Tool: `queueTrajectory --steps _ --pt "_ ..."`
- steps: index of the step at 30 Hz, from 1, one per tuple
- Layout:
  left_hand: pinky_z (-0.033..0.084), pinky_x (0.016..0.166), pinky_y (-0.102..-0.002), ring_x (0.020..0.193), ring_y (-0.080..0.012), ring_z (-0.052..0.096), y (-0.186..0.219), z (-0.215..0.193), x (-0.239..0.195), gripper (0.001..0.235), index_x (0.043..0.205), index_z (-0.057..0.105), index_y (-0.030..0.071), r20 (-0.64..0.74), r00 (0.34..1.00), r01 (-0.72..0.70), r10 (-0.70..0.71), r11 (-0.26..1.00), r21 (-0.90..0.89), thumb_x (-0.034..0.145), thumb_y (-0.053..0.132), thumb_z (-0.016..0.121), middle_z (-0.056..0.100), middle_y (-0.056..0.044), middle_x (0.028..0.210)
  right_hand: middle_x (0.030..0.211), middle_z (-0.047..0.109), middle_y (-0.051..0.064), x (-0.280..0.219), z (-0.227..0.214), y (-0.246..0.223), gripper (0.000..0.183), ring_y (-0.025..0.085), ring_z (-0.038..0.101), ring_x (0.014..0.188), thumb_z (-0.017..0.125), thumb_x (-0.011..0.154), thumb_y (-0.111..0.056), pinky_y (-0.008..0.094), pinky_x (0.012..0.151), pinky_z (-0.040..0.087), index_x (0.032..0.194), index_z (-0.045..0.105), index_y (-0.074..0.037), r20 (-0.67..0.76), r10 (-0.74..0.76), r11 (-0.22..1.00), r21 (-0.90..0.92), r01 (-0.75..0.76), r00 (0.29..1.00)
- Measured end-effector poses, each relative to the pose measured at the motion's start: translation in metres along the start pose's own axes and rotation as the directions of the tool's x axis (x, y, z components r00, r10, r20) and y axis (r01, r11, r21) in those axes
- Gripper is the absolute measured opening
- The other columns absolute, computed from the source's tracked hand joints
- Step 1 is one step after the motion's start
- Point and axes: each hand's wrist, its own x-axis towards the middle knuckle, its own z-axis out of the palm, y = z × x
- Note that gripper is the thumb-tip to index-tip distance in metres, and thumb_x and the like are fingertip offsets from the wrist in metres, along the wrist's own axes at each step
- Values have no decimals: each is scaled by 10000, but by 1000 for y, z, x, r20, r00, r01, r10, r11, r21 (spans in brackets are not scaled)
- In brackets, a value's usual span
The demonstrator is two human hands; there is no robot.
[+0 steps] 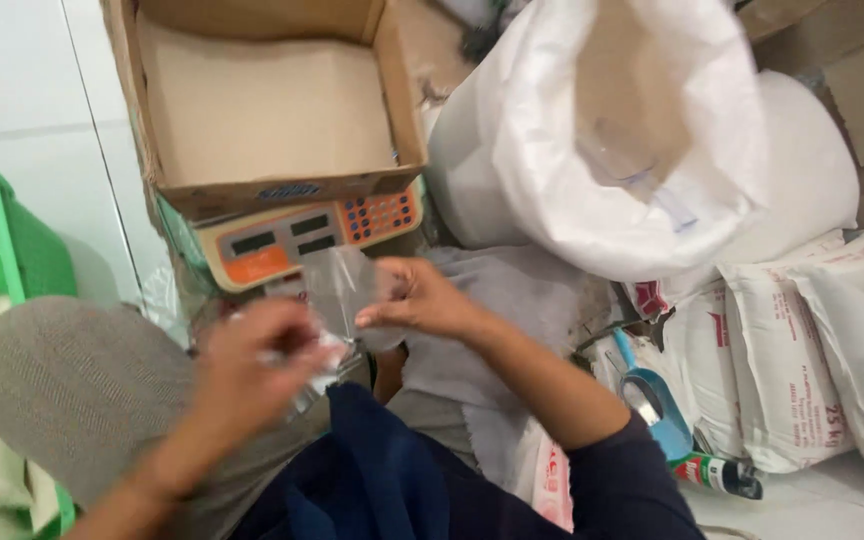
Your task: The person scoops white powder from a large sack into smaller plastic bags, weighs each bag on a digital scale, and ties the bags closed by hand.
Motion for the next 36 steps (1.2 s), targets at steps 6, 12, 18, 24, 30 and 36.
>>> queueTrajectory --steps 6,12,18,24,30,36 --pt "462 600 -262 665 -108 579 8 88 23 159 971 644 129 58 995 -80 86 991 -106 885 168 771 635 2 809 664 637 18 -44 -6 13 286 84 599 580 742 932 -277 235 517 484 761 554 -147 -103 -87 926 358 119 991" --pt "556 644 -281 723 -121 620 4 99 37 82 945 627 116 188 960 275 -208 563 -779 985 173 670 680 -27 837 607 598 -3 -74 -16 -3 361 55 561 576 717 953 -180 211 561 404 703 456 -171 -370 -170 979 42 200 913" --pt "515 789 -319 756 -174 587 15 88 48 352 1159 565 81 382 905 413 -189 174 -894 858 83 746 599 -48 802 669 471 -11 -81 -30 24 178 156 447 594 592 816 -83 352 598 362 780 432 -155 -435 -250 928 -362 86 865" --pt "513 819 -388 969 -304 625 17 83 62 313 1075 730 94 134 859 -512 495 843 167 915 -103 546 601 -147 1103 832 595 46 -117 -78 -59 227 214 591 717 608 1007 -313 346 679 463 984 495 -118 -113 -192 914 -383 136 975" --pt "541 958 -413 1242 -247 663 -8 73 70 371 1299 652 91 134 896 -436 424 779 450 943 15 579 556 -33 1561 1177 597 231 -88 -317 66 415 468 548 1047 588 906 -207 570 858 468 1312 544 -136 -753 -223 224 -657 -720 619" --pt "547 972 -278 1247 -92 670 -73 44 115 421 1199 736 341 215 952 -301 216 778 552 847 118 671 709 144 1337 1157 695 98 -82 -387 47 390 296 644 1076 457 959 -420 405 835 479 1055 719 -148 -670 288 405 -562 -721 684"
